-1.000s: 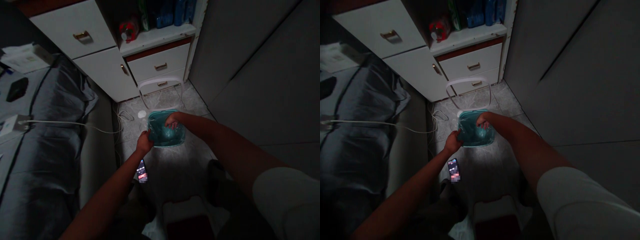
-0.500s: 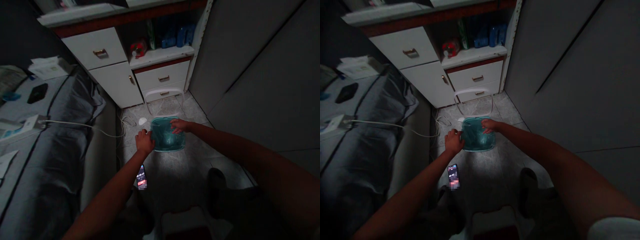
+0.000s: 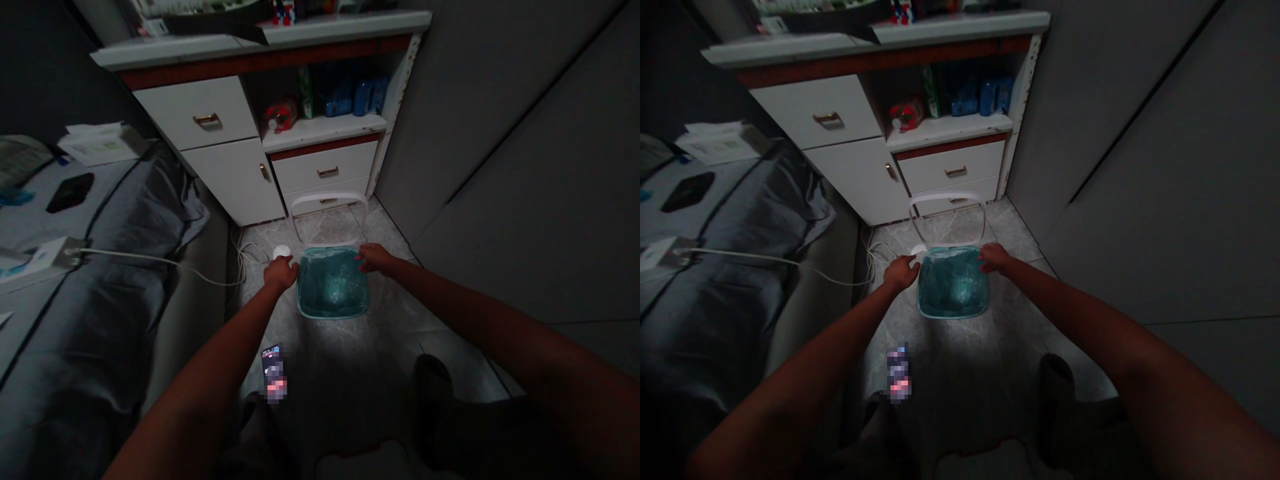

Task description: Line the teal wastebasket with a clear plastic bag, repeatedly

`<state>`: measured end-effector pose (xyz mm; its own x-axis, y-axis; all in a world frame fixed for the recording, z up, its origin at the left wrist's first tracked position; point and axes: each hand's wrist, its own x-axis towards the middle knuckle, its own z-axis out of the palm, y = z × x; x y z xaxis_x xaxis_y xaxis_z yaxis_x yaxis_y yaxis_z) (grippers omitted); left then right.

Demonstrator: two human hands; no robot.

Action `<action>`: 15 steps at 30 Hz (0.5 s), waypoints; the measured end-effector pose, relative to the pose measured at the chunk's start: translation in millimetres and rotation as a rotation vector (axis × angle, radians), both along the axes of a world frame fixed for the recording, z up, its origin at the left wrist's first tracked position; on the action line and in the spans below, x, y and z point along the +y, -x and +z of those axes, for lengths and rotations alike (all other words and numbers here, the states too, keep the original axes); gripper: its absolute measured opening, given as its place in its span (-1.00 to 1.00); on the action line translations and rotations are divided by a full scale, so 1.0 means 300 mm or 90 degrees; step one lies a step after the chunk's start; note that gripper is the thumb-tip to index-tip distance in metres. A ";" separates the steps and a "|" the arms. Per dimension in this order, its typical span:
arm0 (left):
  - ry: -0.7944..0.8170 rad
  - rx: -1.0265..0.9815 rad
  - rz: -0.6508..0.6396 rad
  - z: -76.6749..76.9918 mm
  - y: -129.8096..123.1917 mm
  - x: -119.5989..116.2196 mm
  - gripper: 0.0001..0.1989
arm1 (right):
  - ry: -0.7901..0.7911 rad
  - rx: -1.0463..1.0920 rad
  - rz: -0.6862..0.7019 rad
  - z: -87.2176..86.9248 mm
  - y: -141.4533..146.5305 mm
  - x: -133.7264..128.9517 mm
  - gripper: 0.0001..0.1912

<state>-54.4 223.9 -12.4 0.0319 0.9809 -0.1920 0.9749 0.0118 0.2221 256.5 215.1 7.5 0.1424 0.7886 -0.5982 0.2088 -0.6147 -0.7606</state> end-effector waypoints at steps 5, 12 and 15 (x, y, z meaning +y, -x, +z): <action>0.012 -0.051 0.061 -0.026 0.038 0.024 -0.49 | -0.061 -0.004 -0.005 -0.030 -0.048 0.011 -0.63; -0.136 -0.091 0.007 -0.035 0.043 0.047 -0.56 | -0.246 -0.331 0.059 -0.133 -0.106 0.003 -0.59; -0.143 -0.157 -0.077 -0.056 0.034 0.077 -0.49 | -0.250 -0.358 0.102 -0.162 -0.114 0.012 -0.53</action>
